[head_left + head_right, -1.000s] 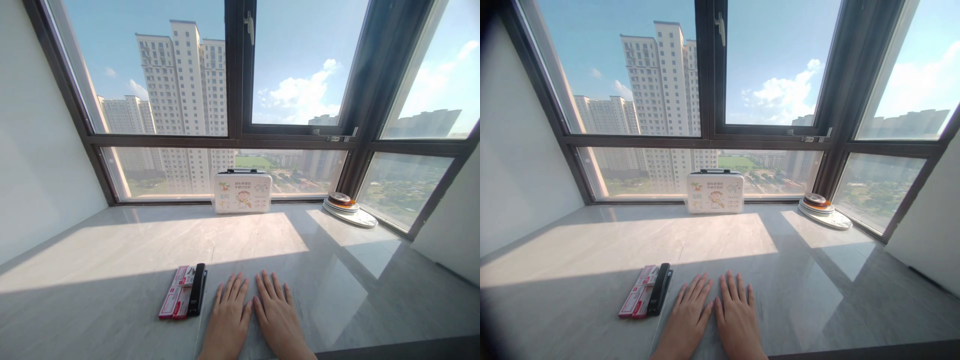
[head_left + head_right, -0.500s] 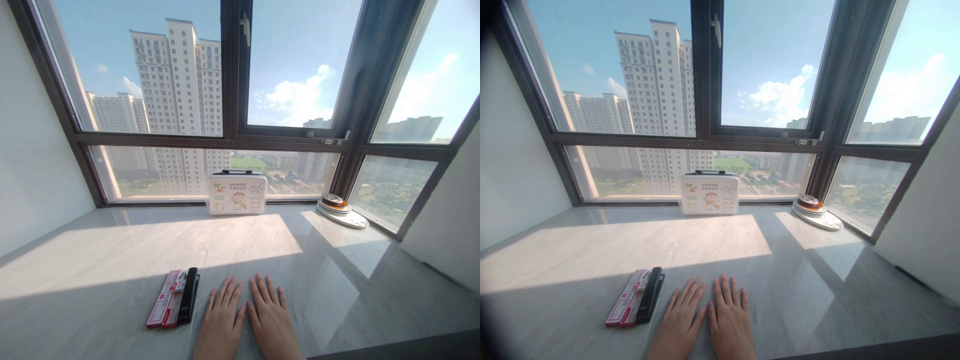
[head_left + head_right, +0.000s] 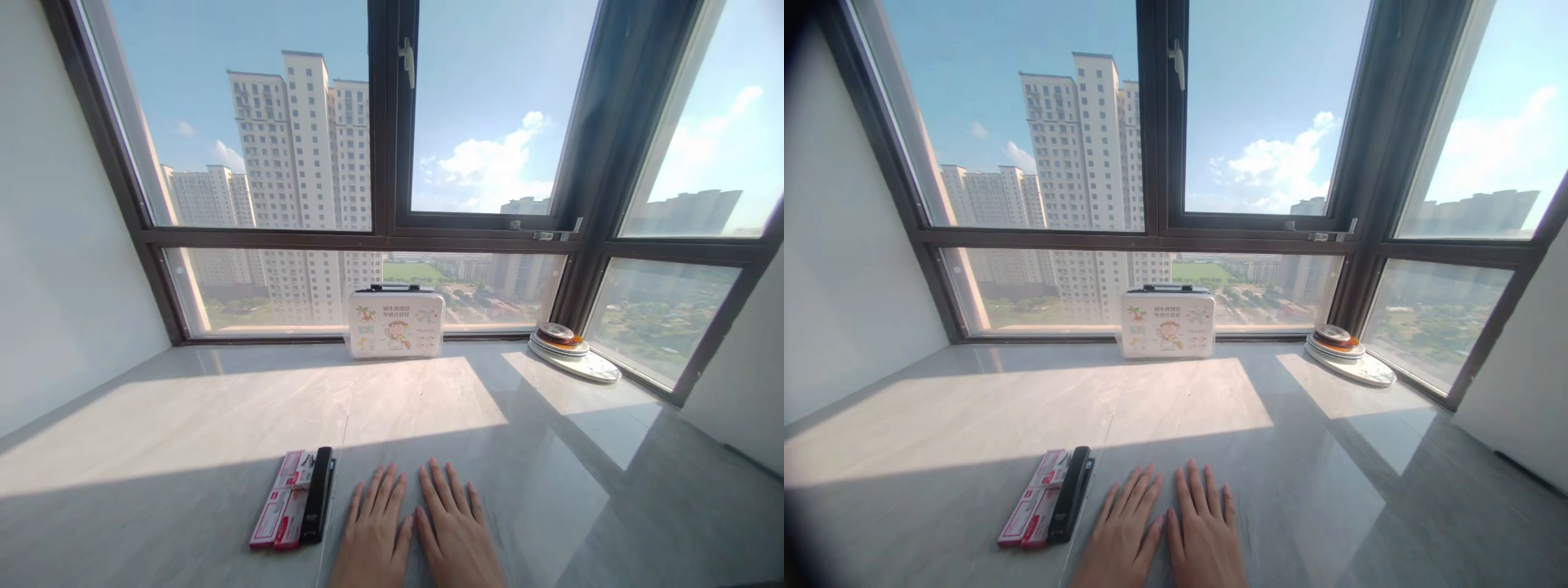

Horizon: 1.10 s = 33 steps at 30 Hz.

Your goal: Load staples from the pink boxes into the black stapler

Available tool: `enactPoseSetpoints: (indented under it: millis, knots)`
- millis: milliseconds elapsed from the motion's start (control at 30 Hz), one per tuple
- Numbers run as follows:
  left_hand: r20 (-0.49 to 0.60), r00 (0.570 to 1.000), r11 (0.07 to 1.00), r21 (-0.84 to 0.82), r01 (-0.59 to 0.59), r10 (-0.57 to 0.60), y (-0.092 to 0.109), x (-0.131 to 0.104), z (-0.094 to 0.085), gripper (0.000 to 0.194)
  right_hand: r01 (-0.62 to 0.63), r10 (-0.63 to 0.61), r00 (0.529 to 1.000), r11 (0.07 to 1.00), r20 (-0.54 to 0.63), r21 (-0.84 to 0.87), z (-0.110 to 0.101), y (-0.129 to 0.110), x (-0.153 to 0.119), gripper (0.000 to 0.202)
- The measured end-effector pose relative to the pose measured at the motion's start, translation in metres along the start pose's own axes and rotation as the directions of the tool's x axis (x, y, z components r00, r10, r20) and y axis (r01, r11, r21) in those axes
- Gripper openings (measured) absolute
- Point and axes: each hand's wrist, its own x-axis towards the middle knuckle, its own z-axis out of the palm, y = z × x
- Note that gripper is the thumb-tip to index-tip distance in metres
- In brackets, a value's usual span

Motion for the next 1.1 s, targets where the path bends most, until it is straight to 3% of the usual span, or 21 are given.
enactPoseSetpoints:
  millis: [367,667,767,900,1000,1100]
  knots:
    - [-0.018,1.0,0.998,0.054,-0.022,0.023,-0.014,0.008,0.019,0.054,-0.024,0.023,0.999,1.0,0.032,0.011,0.003,0.004,0.008,0.058]
    - [-0.128,0.99,0.992,0.12,-0.048,0.063,0.0,-0.003,0.007,0.053,0.021,-0.02,0.999,1.0,-0.05,0.022,0.0,0.001,-0.002,0.056]
    - [-0.142,0.987,0.99,0.128,-0.055,0.073,0.004,-0.011,0.002,0.054,-0.01,0.016,0.996,0.997,-0.089,0.071,-0.008,-0.005,0.0,0.052]
    - [-0.125,0.981,0.984,0.122,-0.131,0.146,-0.006,-0.029,0.004,0.061,0.009,0.014,0.997,0.952,-0.072,0.305,-0.024,-0.035,0.017,0.046]
    - [-0.114,0.966,0.969,0.111,-0.22,0.232,-0.018,-0.049,0.016,0.064,0.097,-0.08,0.995,0.874,-0.055,0.476,-0.026,-0.082,0.033,0.046]
    - [-0.176,0.964,0.978,0.102,-0.182,0.198,-0.02,-0.071,0.03,0.053,0.149,-0.131,0.989,0.83,-0.073,0.537,-0.015,-0.132,0.048,0.052]
